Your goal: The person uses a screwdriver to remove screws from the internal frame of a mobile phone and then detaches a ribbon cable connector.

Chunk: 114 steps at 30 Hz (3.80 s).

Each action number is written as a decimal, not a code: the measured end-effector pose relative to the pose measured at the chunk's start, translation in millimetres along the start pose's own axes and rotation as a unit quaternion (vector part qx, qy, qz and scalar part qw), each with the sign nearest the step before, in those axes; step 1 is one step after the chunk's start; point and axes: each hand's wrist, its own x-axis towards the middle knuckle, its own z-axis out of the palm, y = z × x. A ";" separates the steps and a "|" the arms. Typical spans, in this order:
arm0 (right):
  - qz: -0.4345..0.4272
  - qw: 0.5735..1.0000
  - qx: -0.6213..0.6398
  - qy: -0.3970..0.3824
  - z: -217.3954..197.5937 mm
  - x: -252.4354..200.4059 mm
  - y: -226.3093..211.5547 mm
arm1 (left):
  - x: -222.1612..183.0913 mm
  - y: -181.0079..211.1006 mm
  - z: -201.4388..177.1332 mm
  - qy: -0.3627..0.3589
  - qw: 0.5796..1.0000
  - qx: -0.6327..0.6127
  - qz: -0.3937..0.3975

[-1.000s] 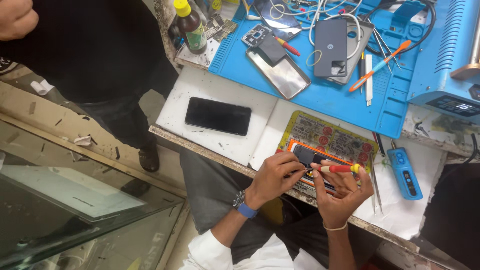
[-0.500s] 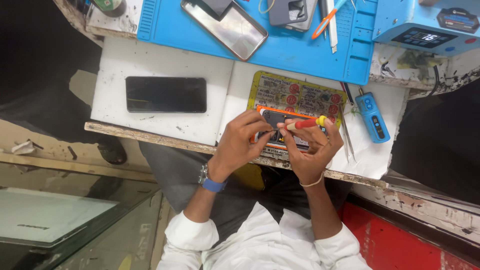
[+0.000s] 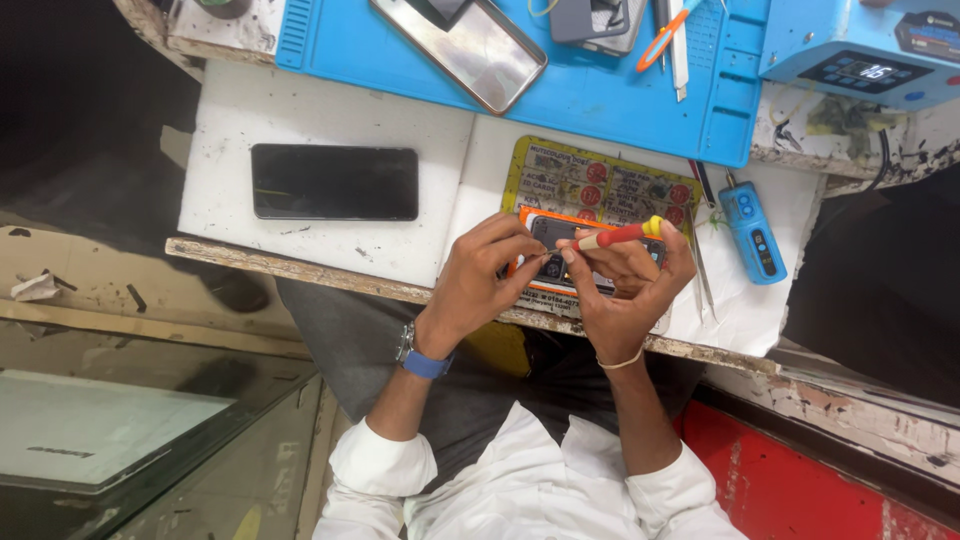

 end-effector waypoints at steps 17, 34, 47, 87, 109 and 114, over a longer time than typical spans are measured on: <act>-0.066 0.997 -0.045 -0.018 8.3 19.9 4.2 | 18.9 -0.5 -12.3 -0.051 0.998 0.046 0.003; -0.083 0.992 -0.089 -0.006 5.3 11.6 5.9 | 9.7 -2.3 -8.0 -0.070 0.990 0.117 0.040; -0.099 0.991 -0.086 -0.031 5.2 11.7 7.6 | 6.6 -7.1 -8.0 -0.076 0.989 0.124 0.029; -0.193 0.969 -0.152 -0.035 8.7 12.9 4.6 | 6.1 -6.0 -11.9 -0.053 0.996 0.072 0.026; -0.147 0.980 -0.093 -0.101 -1.6 42.8 -20.0 | 3.3 -2.6 -13.3 -0.044 0.997 0.062 0.012; -0.164 0.977 -0.108 -0.087 2.0 55.6 -28.4 | -4.9 3.4 -14.0 -0.035 0.998 0.032 -0.029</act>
